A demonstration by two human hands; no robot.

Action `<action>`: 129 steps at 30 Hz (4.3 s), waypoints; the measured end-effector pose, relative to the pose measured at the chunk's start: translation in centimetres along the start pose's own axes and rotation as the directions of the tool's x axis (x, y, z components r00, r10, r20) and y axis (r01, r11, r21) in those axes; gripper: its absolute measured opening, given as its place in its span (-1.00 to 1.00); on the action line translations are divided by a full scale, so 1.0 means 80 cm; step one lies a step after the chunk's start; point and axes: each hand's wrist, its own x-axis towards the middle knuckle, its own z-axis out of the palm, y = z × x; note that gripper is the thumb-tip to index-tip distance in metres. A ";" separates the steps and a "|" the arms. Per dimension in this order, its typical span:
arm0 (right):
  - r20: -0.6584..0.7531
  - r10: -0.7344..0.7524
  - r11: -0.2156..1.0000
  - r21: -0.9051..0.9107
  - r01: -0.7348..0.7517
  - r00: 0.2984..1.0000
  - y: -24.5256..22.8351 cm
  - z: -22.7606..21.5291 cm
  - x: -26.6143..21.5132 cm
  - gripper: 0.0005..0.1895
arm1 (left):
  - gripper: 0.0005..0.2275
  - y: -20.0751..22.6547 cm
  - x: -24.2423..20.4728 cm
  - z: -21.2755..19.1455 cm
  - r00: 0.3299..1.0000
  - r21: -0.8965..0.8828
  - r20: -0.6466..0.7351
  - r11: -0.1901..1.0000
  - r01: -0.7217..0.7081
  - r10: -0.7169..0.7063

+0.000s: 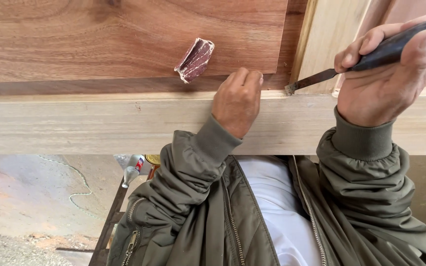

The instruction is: The person uses a chisel to pare and smooth the edges of a wooden door frame, then rubs the edges with a small abrasive block to remove splinters and refine the surface. The work is done by hand on a single door panel in a workshop setting.

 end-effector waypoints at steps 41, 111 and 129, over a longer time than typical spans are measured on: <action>-0.137 0.056 0.824 0.565 0.031 0.989 0.056 -0.053 -0.018 -0.67 | -0.95 0.019 -0.019 -0.027 0.993 -0.196 -0.114 0.980 -0.038 0.015; -0.080 -0.055 0.997 0.042 0.058 0.995 0.024 0.000 0.016 -0.56 | -0.77 0.012 -0.038 0.005 0.998 0.087 0.014 0.995 -0.055 0.054; -0.332 0.146 0.908 0.420 0.007 0.932 0.055 -0.038 0.010 -0.55 | -0.79 0.017 -0.035 -0.006 1.000 -0.014 0.009 1.000 -0.023 0.023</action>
